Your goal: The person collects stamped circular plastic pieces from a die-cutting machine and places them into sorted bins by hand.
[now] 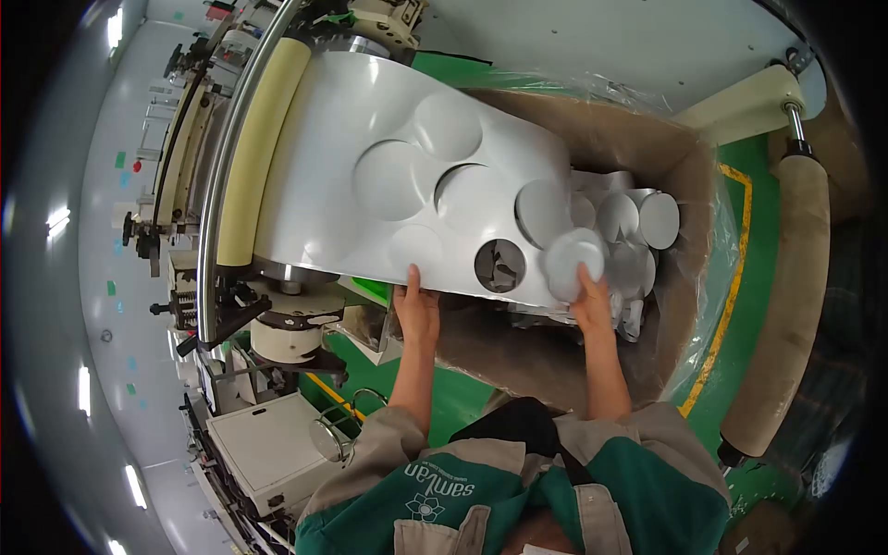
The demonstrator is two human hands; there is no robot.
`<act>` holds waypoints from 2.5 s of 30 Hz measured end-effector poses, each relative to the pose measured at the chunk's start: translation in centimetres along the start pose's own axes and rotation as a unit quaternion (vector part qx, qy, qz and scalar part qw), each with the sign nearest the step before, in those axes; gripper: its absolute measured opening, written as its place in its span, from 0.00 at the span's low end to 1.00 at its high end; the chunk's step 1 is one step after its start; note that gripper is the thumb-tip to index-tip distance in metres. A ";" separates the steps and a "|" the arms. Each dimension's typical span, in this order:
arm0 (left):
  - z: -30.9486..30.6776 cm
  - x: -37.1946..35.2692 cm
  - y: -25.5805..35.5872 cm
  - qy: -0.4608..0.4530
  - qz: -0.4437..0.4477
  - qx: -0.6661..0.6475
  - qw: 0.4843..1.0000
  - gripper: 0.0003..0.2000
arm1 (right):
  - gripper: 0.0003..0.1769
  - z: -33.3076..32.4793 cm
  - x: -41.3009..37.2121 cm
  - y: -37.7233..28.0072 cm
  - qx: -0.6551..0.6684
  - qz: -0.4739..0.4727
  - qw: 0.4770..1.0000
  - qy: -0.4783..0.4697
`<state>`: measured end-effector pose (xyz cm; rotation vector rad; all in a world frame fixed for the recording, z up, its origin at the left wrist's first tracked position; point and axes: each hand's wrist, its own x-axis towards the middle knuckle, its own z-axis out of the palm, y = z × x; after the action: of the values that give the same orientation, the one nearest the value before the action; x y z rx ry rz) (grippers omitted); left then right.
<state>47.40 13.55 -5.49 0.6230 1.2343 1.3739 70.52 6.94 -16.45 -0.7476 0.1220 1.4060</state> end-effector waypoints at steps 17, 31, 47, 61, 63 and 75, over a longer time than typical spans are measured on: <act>-0.6 0.9 3.3 -0.009 0.057 0.030 0.998 0.20 | 0.20 0.7 1.7 0.5 0.186 0.068 0.980 0.007; -0.8 -0.8 5.1 -0.121 -0.061 -0.065 0.989 0.23 | 0.24 7.8 -0.4 0.9 -0.028 -0.011 0.989 -0.142; -1.4 -0.3 6.4 -0.078 -0.010 0.033 0.996 0.11 | 0.21 15.8 -1.1 1.6 -0.329 -0.004 0.901 -0.283; -1.2 1.1 7.8 -0.045 0.045 0.005 0.998 0.14 | 0.15 7.8 0.0 0.6 0.009 0.020 0.989 -0.144; -1.6 0.7 7.4 -0.060 0.003 -0.004 0.998 0.13 | 0.16 13.0 -1.0 0.9 -0.157 -0.020 0.958 -0.238; -1.1 2.0 9.8 0.015 0.111 -0.027 0.993 0.18 | 0.22 8.7 -0.3 2.1 0.073 -0.013 0.995 -0.059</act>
<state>42.28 16.84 2.51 0.7212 1.1744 1.5999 65.51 11.33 -10.51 -0.5418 0.1213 1.3968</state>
